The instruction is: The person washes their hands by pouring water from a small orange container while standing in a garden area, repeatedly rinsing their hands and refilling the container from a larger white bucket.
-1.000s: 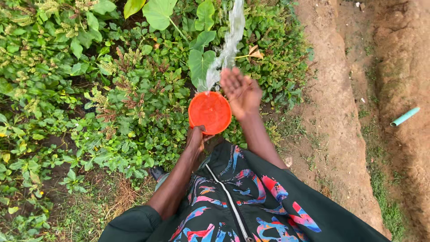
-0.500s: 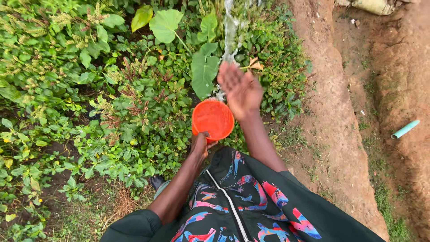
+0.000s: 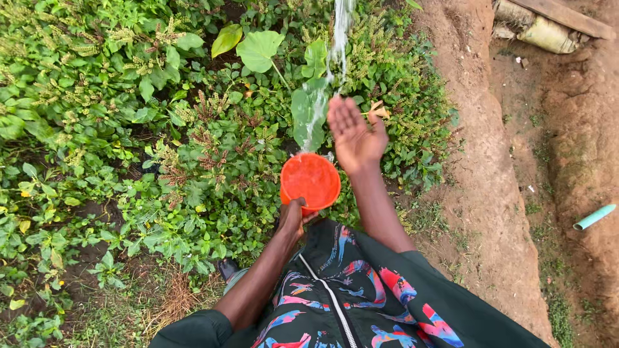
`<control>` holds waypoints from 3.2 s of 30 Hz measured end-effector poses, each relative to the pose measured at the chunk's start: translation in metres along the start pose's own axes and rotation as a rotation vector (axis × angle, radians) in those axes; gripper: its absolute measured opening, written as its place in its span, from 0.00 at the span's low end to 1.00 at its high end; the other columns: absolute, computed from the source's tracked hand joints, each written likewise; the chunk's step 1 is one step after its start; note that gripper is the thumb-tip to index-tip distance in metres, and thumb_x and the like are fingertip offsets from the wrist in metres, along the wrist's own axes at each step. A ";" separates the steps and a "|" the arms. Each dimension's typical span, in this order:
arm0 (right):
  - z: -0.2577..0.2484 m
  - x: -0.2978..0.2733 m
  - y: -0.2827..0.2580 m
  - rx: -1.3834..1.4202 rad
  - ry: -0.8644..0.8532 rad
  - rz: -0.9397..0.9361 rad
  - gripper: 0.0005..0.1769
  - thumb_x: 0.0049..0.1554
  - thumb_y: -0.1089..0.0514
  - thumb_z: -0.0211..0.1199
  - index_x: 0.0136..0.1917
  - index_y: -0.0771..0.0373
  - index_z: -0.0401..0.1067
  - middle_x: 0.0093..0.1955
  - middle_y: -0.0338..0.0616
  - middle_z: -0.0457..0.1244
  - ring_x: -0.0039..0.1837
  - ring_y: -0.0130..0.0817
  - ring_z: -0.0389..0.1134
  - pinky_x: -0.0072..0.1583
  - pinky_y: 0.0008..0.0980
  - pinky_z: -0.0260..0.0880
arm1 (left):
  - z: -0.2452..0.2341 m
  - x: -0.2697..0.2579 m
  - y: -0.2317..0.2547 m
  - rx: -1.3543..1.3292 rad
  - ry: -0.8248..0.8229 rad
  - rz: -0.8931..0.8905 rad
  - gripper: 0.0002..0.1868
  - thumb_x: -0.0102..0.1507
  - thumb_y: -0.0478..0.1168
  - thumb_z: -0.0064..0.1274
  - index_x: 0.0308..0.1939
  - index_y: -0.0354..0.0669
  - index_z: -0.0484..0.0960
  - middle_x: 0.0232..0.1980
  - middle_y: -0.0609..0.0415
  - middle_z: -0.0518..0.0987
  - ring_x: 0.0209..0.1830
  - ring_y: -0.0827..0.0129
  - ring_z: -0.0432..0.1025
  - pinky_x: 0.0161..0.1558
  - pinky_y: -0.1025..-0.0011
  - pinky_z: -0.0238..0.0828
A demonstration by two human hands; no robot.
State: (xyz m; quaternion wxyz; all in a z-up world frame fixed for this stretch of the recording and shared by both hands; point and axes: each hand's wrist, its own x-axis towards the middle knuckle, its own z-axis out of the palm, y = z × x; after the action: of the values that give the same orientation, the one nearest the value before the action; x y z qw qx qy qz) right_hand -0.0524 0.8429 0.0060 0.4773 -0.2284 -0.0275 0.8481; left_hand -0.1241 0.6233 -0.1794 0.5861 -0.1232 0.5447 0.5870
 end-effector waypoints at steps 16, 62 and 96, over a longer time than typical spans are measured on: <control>0.004 -0.013 -0.011 0.042 0.008 -0.033 0.20 0.70 0.46 0.61 0.63 0.64 0.71 0.61 0.57 0.71 0.69 0.56 0.73 0.74 0.64 0.78 | 0.001 -0.006 0.005 0.038 0.000 -0.041 0.22 0.67 0.35 0.54 0.63 0.24 0.81 0.63 0.35 0.85 0.55 0.46 0.87 0.50 0.49 0.95; 0.051 -0.028 -0.067 0.074 -0.133 -0.210 0.33 0.70 0.47 0.57 0.74 0.79 0.71 0.74 0.70 0.71 0.76 0.59 0.75 0.80 0.56 0.76 | 0.041 -0.014 0.003 0.066 -0.063 -0.088 0.25 0.68 0.36 0.54 0.68 0.29 0.76 0.66 0.40 0.84 0.60 0.45 0.87 0.52 0.49 0.95; -0.092 -0.123 -0.100 -0.152 -0.173 -0.369 0.28 0.72 0.46 0.61 0.75 0.68 0.80 0.75 0.56 0.74 0.79 0.47 0.75 0.82 0.50 0.75 | 0.056 -0.029 -0.038 0.306 -0.208 -0.212 0.19 0.68 0.37 0.55 0.60 0.28 0.81 0.60 0.41 0.86 0.56 0.47 0.88 0.50 0.52 0.95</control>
State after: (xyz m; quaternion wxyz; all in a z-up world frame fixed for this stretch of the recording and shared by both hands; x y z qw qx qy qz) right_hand 0.1191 0.7807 -0.0052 0.6017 -0.1811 -0.1738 0.7582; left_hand -0.0575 0.6402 -0.1544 0.7094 -0.0280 0.5483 0.4420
